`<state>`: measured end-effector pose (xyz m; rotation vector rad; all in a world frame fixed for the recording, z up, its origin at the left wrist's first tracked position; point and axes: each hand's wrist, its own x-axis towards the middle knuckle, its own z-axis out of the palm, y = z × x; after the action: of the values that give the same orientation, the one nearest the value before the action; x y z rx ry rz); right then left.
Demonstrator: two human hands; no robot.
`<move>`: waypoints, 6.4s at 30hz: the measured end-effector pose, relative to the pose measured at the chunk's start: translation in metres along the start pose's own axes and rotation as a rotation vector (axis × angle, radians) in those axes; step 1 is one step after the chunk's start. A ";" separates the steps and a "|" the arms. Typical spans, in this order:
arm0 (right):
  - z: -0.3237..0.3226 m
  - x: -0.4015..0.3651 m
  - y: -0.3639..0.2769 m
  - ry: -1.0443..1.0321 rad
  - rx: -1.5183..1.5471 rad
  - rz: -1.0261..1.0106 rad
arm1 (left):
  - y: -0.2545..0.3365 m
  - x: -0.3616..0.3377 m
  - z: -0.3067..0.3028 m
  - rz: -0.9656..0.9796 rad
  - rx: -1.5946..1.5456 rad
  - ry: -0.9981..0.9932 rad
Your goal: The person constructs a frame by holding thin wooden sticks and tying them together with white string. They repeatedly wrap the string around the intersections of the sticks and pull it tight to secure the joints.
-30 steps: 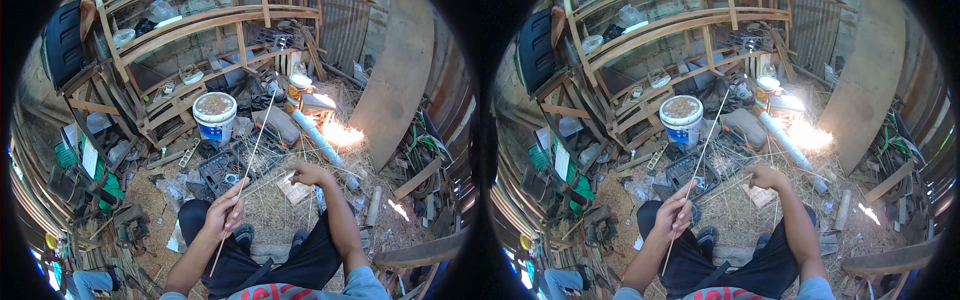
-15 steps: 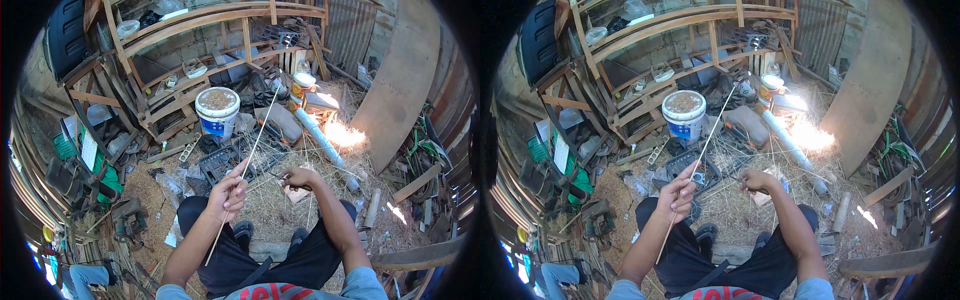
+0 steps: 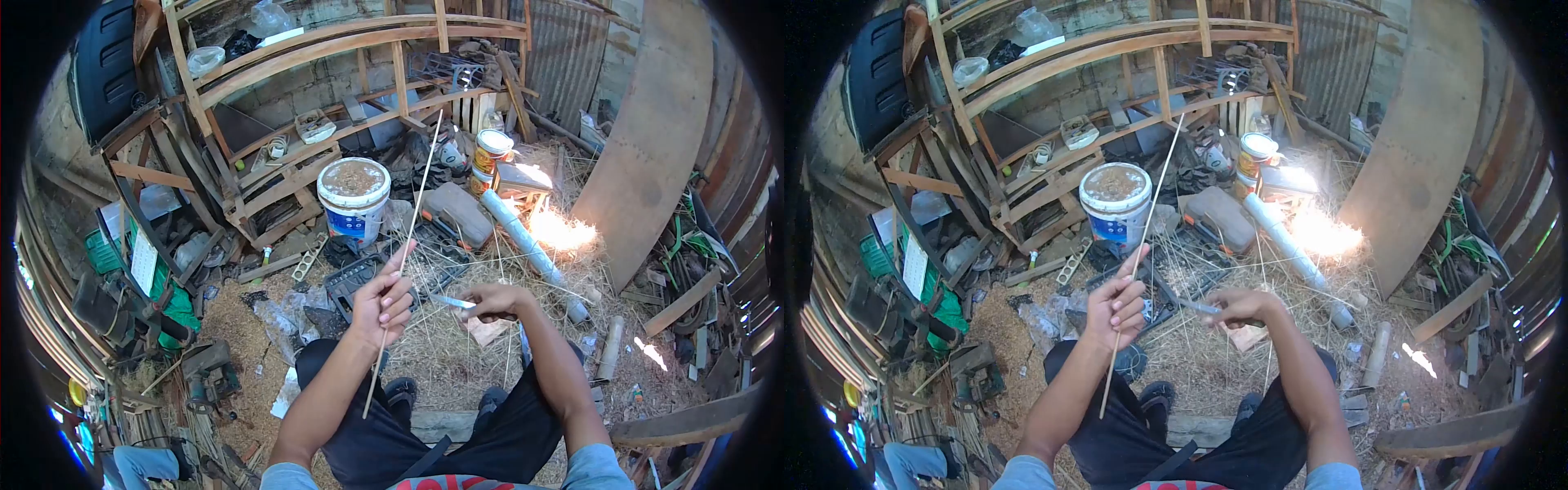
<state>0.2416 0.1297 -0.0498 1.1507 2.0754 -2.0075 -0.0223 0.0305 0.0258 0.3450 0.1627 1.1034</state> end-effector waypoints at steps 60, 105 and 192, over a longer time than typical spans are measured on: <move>0.091 0.011 -0.044 0.879 -0.651 -0.871 | -0.019 -0.004 -0.013 -0.109 0.094 0.142; 0.087 0.001 -0.041 0.812 -0.728 -0.906 | -0.026 -0.004 -0.017 -0.074 0.019 0.036; 0.086 -0.011 -0.043 0.746 -0.745 -0.832 | -0.035 -0.009 -0.022 -0.150 -0.135 0.034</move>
<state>0.1886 0.0541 -0.0214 1.0182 3.6418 -0.6265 -0.0034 0.0127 -0.0075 0.1900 0.1406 0.9669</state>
